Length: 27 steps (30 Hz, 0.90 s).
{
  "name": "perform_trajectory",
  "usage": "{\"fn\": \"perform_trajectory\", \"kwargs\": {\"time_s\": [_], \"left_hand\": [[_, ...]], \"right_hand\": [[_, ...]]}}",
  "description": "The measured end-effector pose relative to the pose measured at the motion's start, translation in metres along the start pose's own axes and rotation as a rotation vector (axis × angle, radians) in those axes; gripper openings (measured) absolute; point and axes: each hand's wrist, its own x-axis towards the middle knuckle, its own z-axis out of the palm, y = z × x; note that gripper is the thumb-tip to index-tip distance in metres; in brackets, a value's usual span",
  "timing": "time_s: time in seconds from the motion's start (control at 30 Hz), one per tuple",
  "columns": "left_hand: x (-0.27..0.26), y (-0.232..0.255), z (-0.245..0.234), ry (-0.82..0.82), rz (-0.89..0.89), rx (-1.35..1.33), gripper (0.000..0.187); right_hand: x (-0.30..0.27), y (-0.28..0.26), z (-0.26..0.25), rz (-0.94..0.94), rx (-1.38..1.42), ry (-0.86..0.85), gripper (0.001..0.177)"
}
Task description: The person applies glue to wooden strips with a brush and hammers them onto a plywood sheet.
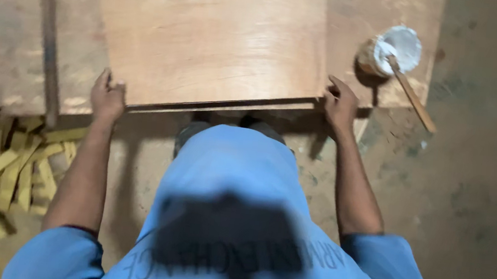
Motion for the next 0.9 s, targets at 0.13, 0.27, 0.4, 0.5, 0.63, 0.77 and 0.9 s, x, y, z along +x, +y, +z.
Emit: {"fn": "perform_trajectory", "kwargs": {"time_s": [0.13, 0.27, 0.4, 0.5, 0.63, 0.77, 0.9], "left_hand": [[-0.026, 0.005, -0.02, -0.168, -0.052, -0.215, 0.091], [-0.036, 0.028, -0.025, -0.114, 0.212, -0.012, 0.079], [-0.048, 0.044, -0.031, -0.062, 0.236, 0.128, 0.066], [-0.049, 0.051, -0.03, -0.054, 0.182, 0.115, 0.067], [-0.051, 0.055, -0.029, -0.041, 0.226, 0.147, 0.065], [-0.055, 0.053, -0.029, -0.063, 0.246, 0.126, 0.061], [-0.058, 0.047, -0.027, -0.075, 0.307, 0.204, 0.063]], "right_hand": [[-0.009, -0.031, -0.006, -0.07, -0.109, -0.133, 0.053], [-0.011, -0.039, -0.007, -0.144, -0.167, -0.07, 0.031], [-0.008, -0.039, -0.003, -0.015, -0.108, -0.094, 0.002], [-0.011, -0.036, -0.005, -0.086, -0.164, -0.095, 0.004], [-0.012, -0.039, -0.006, -0.203, -0.196, -0.056, 0.011], [-0.011, -0.05, -0.005, 0.255, 0.128, -0.081, 0.028], [-0.012, -0.054, -0.009, 0.159, 0.105, -0.085, 0.032]]}}
